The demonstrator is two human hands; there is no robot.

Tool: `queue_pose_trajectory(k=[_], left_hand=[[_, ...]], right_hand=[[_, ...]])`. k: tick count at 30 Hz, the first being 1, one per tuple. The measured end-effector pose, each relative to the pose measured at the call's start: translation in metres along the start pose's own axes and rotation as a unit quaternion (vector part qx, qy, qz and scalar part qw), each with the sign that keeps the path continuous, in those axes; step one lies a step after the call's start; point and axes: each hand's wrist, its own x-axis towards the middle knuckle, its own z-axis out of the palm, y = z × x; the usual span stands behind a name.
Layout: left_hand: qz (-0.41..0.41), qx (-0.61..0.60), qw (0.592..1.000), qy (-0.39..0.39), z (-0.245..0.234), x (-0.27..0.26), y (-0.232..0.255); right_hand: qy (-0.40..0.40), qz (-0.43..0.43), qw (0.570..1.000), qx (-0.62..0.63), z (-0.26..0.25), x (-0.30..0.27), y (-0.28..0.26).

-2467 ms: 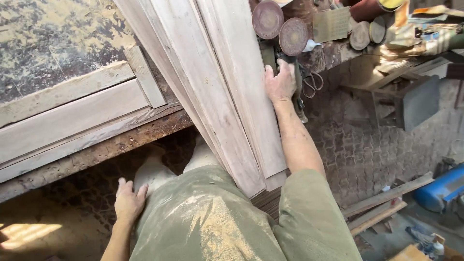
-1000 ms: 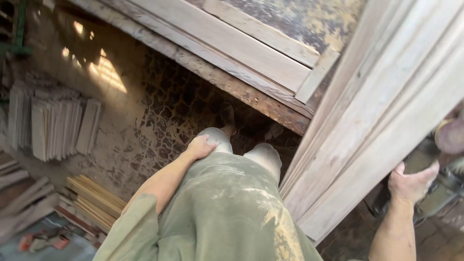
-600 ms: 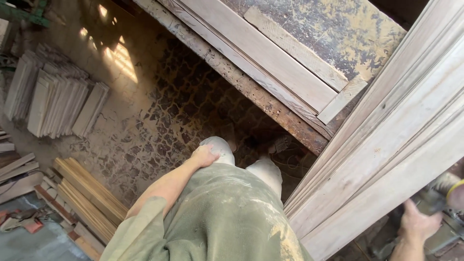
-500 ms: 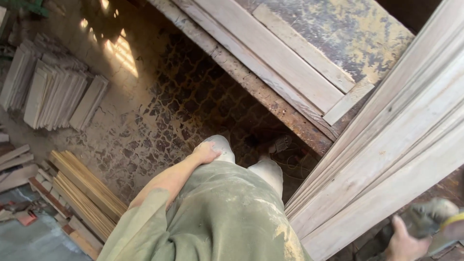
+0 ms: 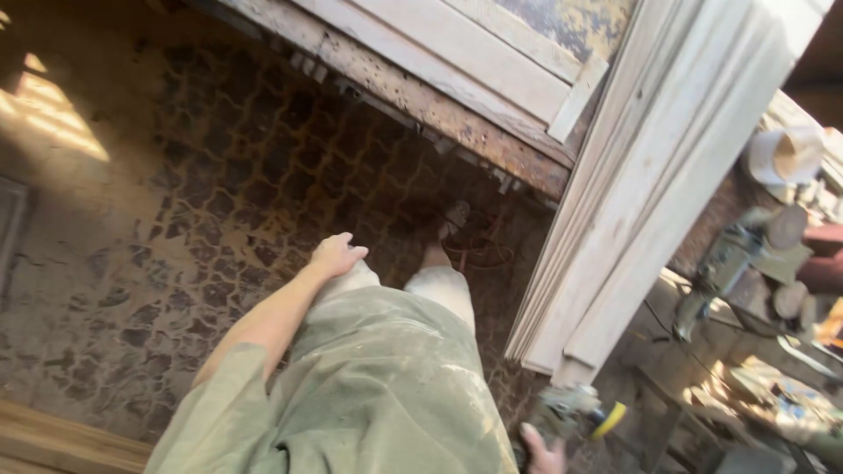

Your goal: Sanding wooden boards using an angle grinder and applying wood filler.

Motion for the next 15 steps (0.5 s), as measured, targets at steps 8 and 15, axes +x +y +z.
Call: queue_pose_trajectory(k=[8, 15], left_hand=[[0.034, 0.086, 0.995, -0.044, 0.04, -0.044, -0.074], [0.288, -0.082, 0.954, -0.029, -0.082, -0.247, 0.045]], right_hand=[[-0.146, -0.159, 0.964, 0.153, 0.103, -0.156, -0.184], [-0.321, -0.496, 0.801, 0.098, 0.167, -0.216, -0.354]])
